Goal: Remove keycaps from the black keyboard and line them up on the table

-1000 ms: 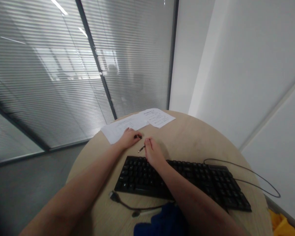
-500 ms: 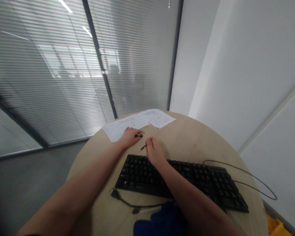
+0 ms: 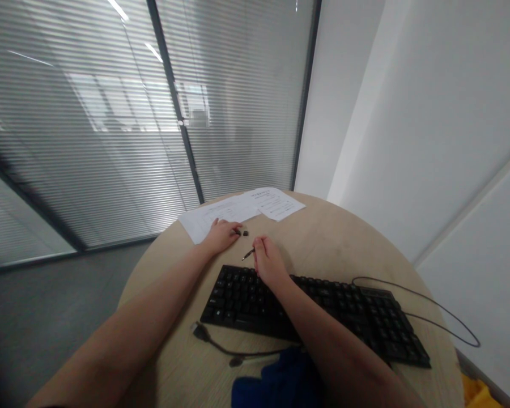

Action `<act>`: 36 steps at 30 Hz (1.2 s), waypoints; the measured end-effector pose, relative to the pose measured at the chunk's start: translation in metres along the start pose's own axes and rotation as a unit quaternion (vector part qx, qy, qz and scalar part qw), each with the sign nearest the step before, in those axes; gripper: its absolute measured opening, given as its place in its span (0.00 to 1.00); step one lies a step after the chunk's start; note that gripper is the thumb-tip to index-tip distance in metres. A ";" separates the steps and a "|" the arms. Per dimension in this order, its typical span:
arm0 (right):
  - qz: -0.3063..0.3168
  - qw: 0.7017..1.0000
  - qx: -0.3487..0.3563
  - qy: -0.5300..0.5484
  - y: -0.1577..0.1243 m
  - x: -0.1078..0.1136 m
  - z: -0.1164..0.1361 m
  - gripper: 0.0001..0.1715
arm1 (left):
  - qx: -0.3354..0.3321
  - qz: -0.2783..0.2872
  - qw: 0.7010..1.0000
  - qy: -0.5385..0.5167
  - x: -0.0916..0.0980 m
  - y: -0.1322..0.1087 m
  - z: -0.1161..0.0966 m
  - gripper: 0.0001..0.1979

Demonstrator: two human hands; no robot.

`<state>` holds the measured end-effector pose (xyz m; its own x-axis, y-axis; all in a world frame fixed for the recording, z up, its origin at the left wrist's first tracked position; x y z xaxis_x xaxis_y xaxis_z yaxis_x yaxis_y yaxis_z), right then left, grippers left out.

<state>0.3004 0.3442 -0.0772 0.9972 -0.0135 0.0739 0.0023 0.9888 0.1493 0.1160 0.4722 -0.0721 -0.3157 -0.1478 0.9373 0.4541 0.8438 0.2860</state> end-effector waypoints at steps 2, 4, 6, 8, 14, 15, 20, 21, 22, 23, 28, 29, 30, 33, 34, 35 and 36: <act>0.000 1.000 -0.003 0.003 -0.001 0.000 0.001 0.20 | 0.002 0.000 1.000 0.003 0.000 0.000 0.001 0.20; 0.000 1.000 -0.004 0.001 -0.001 -0.001 0.002 0.20 | 0.003 0.003 1.000 0.003 0.000 0.000 0.001 0.20; 0.001 1.000 -0.002 -0.002 -0.001 -0.001 0.002 0.21 | 0.002 0.005 1.000 0.004 0.001 0.000 0.000 0.21; 0.002 1.000 0.001 -0.006 -0.001 -0.001 0.001 0.21 | -0.004 0.007 1.000 0.007 0.002 0.000 -0.004 0.22; 0.003 1.000 0.015 -0.024 0.002 0.000 -0.003 0.22 | -0.021 0.015 1.000 0.015 -0.002 0.009 -0.024 0.21; 0.002 1.000 0.014 -0.025 0.002 0.000 -0.003 0.22 | -0.022 0.016 0.999 0.018 -0.004 0.011 -0.025 0.21; -0.003 0.999 0.016 -0.030 0.002 0.000 -0.003 0.21 | -0.019 0.010 1.000 0.023 -0.011 0.016 -0.024 0.21; -0.004 0.999 0.014 -0.029 0.002 0.000 -0.003 0.21 | -0.018 0.007 1.000 0.021 -0.012 0.016 -0.024 0.21; -0.004 1.000 0.012 -0.029 0.002 0.000 -0.003 0.21 | -0.018 0.005 1.000 0.018 -0.012 0.016 -0.024 0.21; -0.002 1.000 0.011 -0.028 0.002 0.000 -0.003 0.21 | -0.018 0.003 1.000 0.016 -0.012 0.016 -0.023 0.20; 0.001 1.000 0.012 -0.023 0.003 0.000 -0.004 0.21 | -0.021 0.005 1.000 0.005 -0.006 0.012 -0.020 0.22; 0.002 1.000 0.011 -0.022 0.002 0.000 -0.005 0.21 | -0.020 0.006 1.000 0.001 -0.004 0.011 -0.018 0.23; 0.003 1.000 0.008 -0.020 0.002 0.000 -0.005 0.21 | -0.017 0.007 1.000 -0.002 -0.003 0.009 -0.015 0.23; 0.006 1.000 0.003 -0.018 0.000 0.000 -0.003 0.20 | -0.011 0.012 1.000 -0.009 0.000 0.006 -0.006 0.24; 0.005 1.000 0.002 -0.018 0.000 0.000 -0.002 0.20 | -0.011 0.014 1.000 -0.010 0.000 0.005 -0.003 0.25; 0.003 1.000 0.001 -0.019 0.000 0.000 -0.002 0.20 | -0.010 0.016 1.000 -0.011 0.000 0.004 -0.001 0.25; 0.001 1.000 0.001 -0.020 -0.001 0.000 -0.001 0.20 | -0.008 0.017 1.000 -0.012 0.000 0.004 0.000 0.25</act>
<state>0.3008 0.3436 -0.0784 0.9933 -0.0172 0.1146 -0.0003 0.9885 0.1511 0.1173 0.4757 -0.0708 -0.3194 -0.1067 0.9416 0.4782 0.8397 0.2574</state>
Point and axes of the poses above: each hand's wrist, its own y-axis towards the middle knuckle, its own x-axis out of the back of the hand, z = x × y, the point moved 2 cm from there along y, towards the middle knuckle, and after that the axes turned 1 degree about -x, right-handed, at the moved point
